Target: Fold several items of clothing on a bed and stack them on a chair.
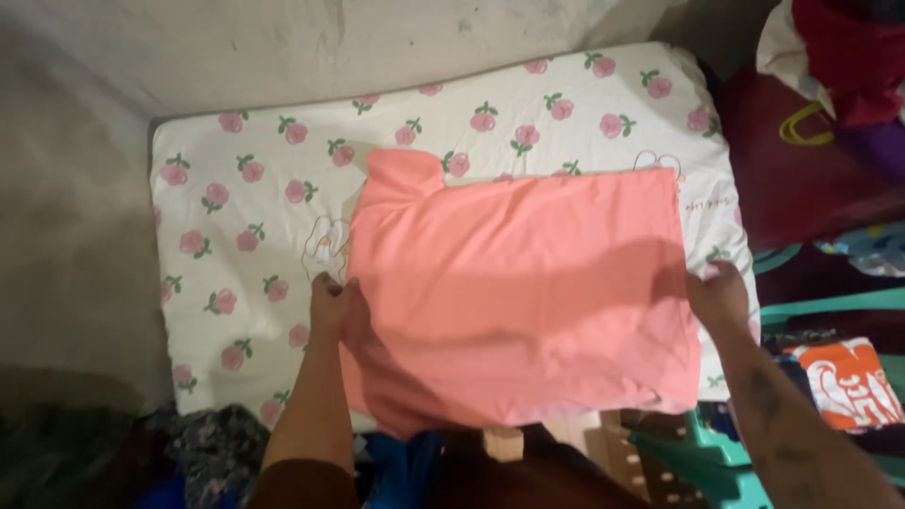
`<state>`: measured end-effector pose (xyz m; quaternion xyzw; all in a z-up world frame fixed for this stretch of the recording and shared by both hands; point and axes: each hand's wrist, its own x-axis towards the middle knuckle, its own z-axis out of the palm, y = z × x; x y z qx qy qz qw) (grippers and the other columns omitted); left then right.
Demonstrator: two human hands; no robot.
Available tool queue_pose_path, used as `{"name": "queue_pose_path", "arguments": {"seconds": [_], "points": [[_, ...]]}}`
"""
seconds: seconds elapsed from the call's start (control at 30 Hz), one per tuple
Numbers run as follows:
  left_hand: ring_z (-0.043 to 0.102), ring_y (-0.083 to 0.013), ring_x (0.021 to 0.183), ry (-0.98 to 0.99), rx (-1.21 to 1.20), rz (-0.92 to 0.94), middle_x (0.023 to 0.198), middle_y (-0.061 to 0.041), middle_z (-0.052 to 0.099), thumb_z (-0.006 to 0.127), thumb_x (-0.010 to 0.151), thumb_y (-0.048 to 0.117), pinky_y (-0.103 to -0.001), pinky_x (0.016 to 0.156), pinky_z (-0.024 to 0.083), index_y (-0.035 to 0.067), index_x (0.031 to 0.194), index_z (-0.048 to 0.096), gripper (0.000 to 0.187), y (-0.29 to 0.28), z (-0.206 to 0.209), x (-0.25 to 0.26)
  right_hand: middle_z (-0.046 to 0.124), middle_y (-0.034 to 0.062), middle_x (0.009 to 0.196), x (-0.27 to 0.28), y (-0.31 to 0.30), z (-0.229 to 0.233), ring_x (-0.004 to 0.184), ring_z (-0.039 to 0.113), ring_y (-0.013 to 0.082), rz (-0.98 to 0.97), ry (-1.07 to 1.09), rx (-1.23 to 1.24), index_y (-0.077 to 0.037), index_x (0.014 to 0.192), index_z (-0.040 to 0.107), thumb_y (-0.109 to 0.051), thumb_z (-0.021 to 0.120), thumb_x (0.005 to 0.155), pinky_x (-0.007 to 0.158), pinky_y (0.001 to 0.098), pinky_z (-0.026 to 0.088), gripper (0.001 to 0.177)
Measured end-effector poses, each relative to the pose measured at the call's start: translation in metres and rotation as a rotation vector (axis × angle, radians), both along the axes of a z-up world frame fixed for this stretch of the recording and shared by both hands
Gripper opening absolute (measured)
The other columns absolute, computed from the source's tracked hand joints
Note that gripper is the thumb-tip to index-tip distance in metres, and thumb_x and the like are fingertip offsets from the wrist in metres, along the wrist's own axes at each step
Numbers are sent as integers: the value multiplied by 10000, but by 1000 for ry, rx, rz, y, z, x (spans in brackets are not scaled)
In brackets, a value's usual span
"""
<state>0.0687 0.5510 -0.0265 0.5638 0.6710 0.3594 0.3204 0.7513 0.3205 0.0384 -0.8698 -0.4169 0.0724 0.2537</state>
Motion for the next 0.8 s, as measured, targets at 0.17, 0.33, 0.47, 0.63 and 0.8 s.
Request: {"name": "queue_pose_path", "arguments": {"seconds": [0.17,0.33,0.47,0.63,0.8], "points": [[598,-164,734,-369,-422,-62,854,-3,609,861,737,266,-364,648,517,8,1195,589,591,58,52,43,671,232,912,13,112,16,780,650,386,-20,296,-70,47,1360,598,-327,781,919,676,492,483,607],[442,-105,605,-478,-698,-67,796,35,595,758,850,403,-311,531,368,148,1087,772,348,78,113,59,678,102,874,-1,157,37,704,671,231,-248,805,-18,-42,1351,368,-159,718,913,593,379,547,573],[598,-158,611,-648,-841,-202,785,-25,687,777,830,336,-333,531,463,86,1000,696,313,87,139,49,702,101,851,2,173,56,708,712,223,-174,1053,-102,-8,1160,639,-168,574,981,628,339,618,248],[603,-147,613,-146,-534,-138,750,-64,674,826,846,341,-320,524,453,39,920,737,323,111,118,35,687,150,965,41,222,42,768,687,238,-25,674,69,118,1167,595,-136,586,1111,643,382,581,260],[638,-162,788,-360,-15,40,919,-118,719,802,945,384,-321,717,522,-83,1077,705,495,115,74,43,604,281,1279,75,271,-1,1083,630,291,307,326,385,98,1330,500,-60,652,1101,1023,383,527,318]]}}
